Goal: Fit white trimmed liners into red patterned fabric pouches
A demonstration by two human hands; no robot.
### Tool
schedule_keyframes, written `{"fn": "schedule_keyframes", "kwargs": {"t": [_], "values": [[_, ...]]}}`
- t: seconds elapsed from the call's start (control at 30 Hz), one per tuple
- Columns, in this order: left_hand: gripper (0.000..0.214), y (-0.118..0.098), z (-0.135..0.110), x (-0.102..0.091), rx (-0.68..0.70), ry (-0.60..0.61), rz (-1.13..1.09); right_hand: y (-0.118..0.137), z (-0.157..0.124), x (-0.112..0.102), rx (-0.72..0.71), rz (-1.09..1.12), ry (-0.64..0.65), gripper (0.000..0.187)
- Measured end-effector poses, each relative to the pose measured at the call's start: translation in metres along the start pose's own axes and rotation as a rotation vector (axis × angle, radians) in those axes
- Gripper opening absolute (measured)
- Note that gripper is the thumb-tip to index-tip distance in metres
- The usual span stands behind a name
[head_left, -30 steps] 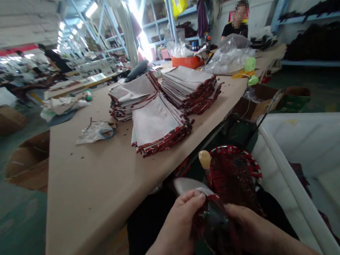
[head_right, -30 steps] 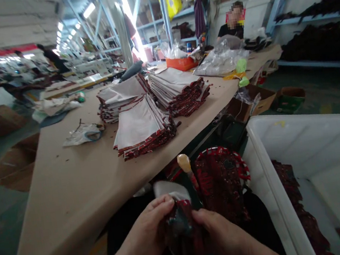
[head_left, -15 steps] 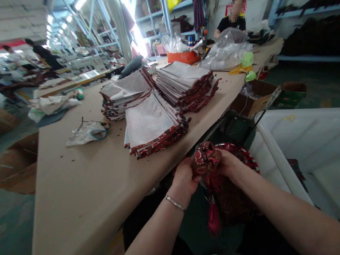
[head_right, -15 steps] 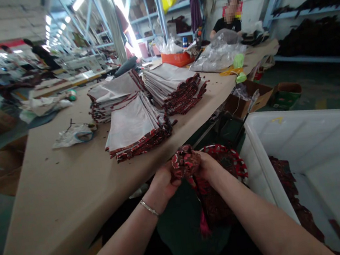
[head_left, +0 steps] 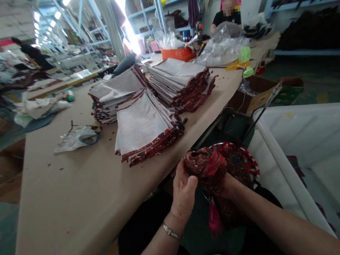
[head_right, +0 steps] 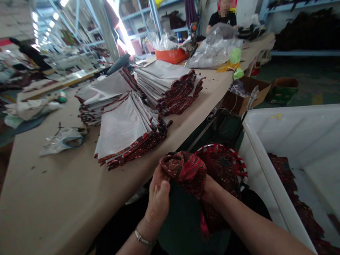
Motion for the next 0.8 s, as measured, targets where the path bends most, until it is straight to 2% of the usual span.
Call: {"fn": "schedule_keyframes", "kwargs": {"t": [0.07,0.13,0.23,0.27,0.33,0.43,0.5,0.53,0.6,0.67,0.73,0.8], "values": [[0.046,-0.027,0.002,0.006,0.082,0.028,0.04,0.027,-0.009,0.029,-0.105,0.017,0.089,0.025],[0.026,-0.046,0.004,0.005,0.121,0.007,0.068,0.049,-0.018,0.049,-0.207,-0.011,0.101,0.016],[0.012,-0.06,0.01,-0.011,0.133,-0.107,-0.023,0.057,-0.023,0.057,-0.217,-0.088,0.082,0.011],[0.015,-0.061,0.012,-0.02,0.137,-0.162,-0.072,0.051,-0.021,0.05,-0.176,-0.115,0.049,0.014],[0.026,-0.052,0.013,-0.037,0.136,-0.257,-0.131,0.032,-0.012,0.019,-0.087,-0.176,-0.079,0.026],[0.024,-0.009,0.008,-0.055,-0.021,-0.299,-0.071,0.002,0.002,-0.042,-0.032,-0.289,-0.272,0.035],[0.023,0.021,-0.002,-0.066,-0.156,-0.307,-0.003,-0.013,0.007,-0.072,-0.029,-0.353,-0.326,0.033],[0.023,0.029,-0.007,-0.071,-0.187,-0.302,0.026,-0.016,0.008,-0.082,-0.038,-0.383,-0.346,0.031],[0.021,0.029,-0.013,-0.076,-0.173,-0.274,0.072,-0.011,0.003,-0.091,-0.098,-0.425,-0.374,0.032],[0.017,0.01,-0.013,-0.076,-0.107,-0.236,0.123,0.006,-0.004,-0.075,-0.218,-0.46,-0.298,0.044],[0.016,-0.016,-0.009,-0.069,-0.037,-0.182,0.171,0.026,-0.012,-0.04,-0.324,-0.493,-0.097,0.059],[0.017,-0.044,-0.004,-0.054,0.028,-0.097,0.204,0.043,-0.017,-0.004,-0.355,-0.535,0.083,0.055]]}}
Point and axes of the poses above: each hand's wrist, its own z-axis towards the middle knuckle, its own x-axis out of the palm, y = z × x, the point moved 9 cm from there along z, towards the middle knuckle, and after that the axes turned 8 degrees about -y, right-handed, at the moved point
